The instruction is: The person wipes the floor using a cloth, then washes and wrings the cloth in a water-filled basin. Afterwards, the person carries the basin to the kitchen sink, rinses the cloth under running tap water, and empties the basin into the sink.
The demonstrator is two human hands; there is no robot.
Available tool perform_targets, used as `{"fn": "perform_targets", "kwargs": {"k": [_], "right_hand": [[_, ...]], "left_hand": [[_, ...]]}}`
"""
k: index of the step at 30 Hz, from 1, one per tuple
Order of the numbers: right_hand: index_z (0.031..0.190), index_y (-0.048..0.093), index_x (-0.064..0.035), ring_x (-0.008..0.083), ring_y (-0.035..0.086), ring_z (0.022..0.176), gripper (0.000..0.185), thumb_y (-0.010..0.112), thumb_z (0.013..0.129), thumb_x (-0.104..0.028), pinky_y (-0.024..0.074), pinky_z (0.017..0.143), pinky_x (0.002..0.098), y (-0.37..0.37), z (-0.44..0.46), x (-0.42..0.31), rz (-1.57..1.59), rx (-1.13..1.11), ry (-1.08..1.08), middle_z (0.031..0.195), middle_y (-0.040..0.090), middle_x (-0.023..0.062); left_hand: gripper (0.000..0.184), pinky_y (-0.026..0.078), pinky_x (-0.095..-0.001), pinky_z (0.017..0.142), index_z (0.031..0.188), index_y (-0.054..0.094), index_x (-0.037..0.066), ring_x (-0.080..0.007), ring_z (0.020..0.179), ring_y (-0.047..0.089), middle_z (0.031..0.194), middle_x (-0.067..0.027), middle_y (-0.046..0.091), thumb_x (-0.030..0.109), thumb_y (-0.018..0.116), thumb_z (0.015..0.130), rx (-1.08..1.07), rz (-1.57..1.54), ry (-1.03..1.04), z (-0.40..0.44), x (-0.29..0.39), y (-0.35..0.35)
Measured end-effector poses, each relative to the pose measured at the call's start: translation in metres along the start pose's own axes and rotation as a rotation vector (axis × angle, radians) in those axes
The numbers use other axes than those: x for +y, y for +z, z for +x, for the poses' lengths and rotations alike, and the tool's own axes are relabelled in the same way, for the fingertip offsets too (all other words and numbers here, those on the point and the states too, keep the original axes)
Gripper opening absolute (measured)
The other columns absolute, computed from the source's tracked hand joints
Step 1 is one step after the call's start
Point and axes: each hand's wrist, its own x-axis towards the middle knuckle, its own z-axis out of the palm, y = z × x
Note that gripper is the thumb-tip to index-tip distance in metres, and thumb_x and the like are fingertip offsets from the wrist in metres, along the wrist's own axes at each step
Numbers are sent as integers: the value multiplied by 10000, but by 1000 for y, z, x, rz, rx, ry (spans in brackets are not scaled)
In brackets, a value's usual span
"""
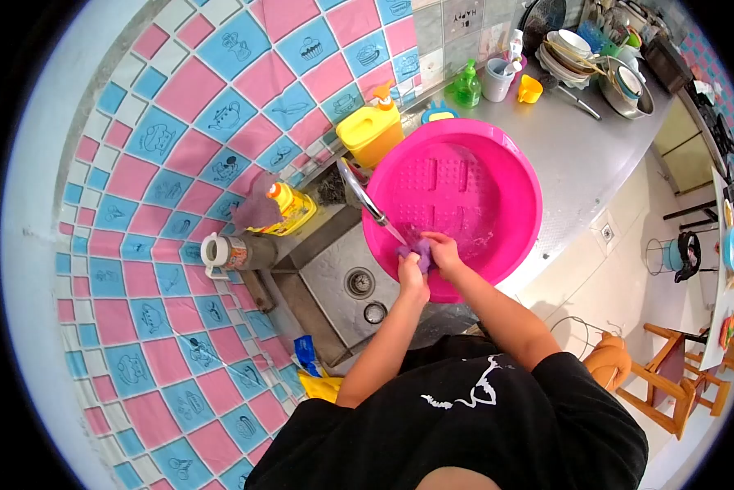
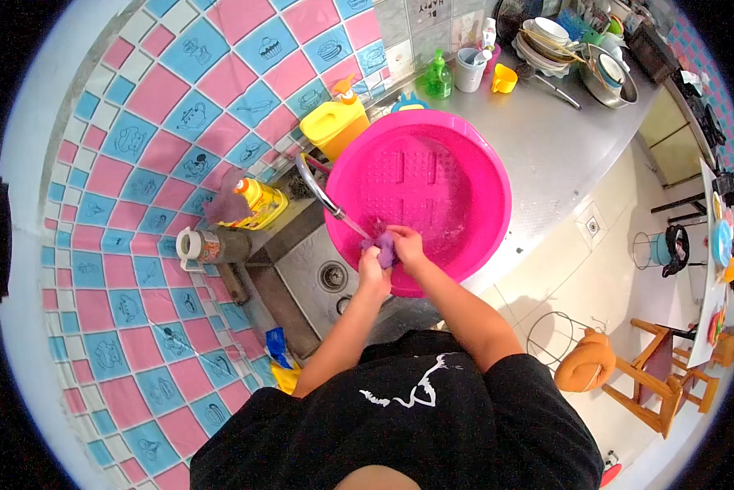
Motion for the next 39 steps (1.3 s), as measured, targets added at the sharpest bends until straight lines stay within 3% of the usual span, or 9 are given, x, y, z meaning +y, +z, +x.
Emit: {"fn": "perform_targets", "kwargs": {"k": [4,5,9,12,15,21,27,35,39], "right_hand": [[677,629,18,127,522,489,324,627,797,-283,410,476,313,25,-46,-56,-490,188,-359,506,547,81],[666,637,-21,296,571,494,325,625,784,-323,434,507,398,24,-54,-63,-574,99,-324,593,583,183],[832,567,-57,393,587,721,304,569,798,-359,453,623,462,33,-90,-102,-945,-216,-346,780,602,205],[739,581,-72,393,592,664,388,460,856,-422,469,613,492,23,-50,-79,-1097,-103,-536,662,594,210],[798,585,-32,421,589,780,428,423,879,-420,450,696,510,15,-14,-72,-930,107,-389,756,605,245],[874,638,22,413,587,888,593,490,800,-548,457,761,449,-43,34,-57,-920,14,-3,870,606,282],[878,685,-19,155,589,683,313,675,770,-312,458,623,316,-71,12,-103,-674,-458,357,735,647,63],[788,593,-17,110,521,629,149,632,795,-160,433,573,273,-59,9,-77,-378,-9,-225,687,553,12],[762,569,-17,119,495,561,221,611,816,-227,398,511,278,-8,-42,-87,-139,-15,-31,616,516,17]], "left_hand": [[339,473,-366,768,915,530,70,-224,864,579,898,-67,591,342,335,862,-247,-266,-284,29,-8,-21],[364,473,-385,762,862,535,75,-232,842,583,868,-75,593,382,338,866,-161,-302,-387,5,14,0],[437,459,-392,817,921,534,87,-242,917,571,933,-87,588,491,378,866,-1089,-608,-376,53,-27,-46],[407,430,-429,883,1052,530,102,-244,995,545,1073,-86,567,449,380,901,-426,-528,-513,27,-18,-22],[357,423,-460,893,1141,507,95,-263,1067,512,1141,-85,543,319,326,929,-252,-348,-403,28,-24,-19],[367,431,-452,878,1123,509,58,-272,1047,517,1136,-95,547,264,303,900,-171,-281,-459,-1,2,-13],[394,425,-446,906,1122,511,33,-255,1040,525,1109,-109,565,250,292,876,-140,-369,-479,7,8,-18],[653,333,-551,960,1263,336,98,-432,1130,365,1256,-262,297,558,476,821,91,-125,-597,19,-2,0],[634,381,-521,918,1240,397,96,-365,1091,424,1202,-181,415,551,499,811,-69,-15,-554,31,-12,5]]}}
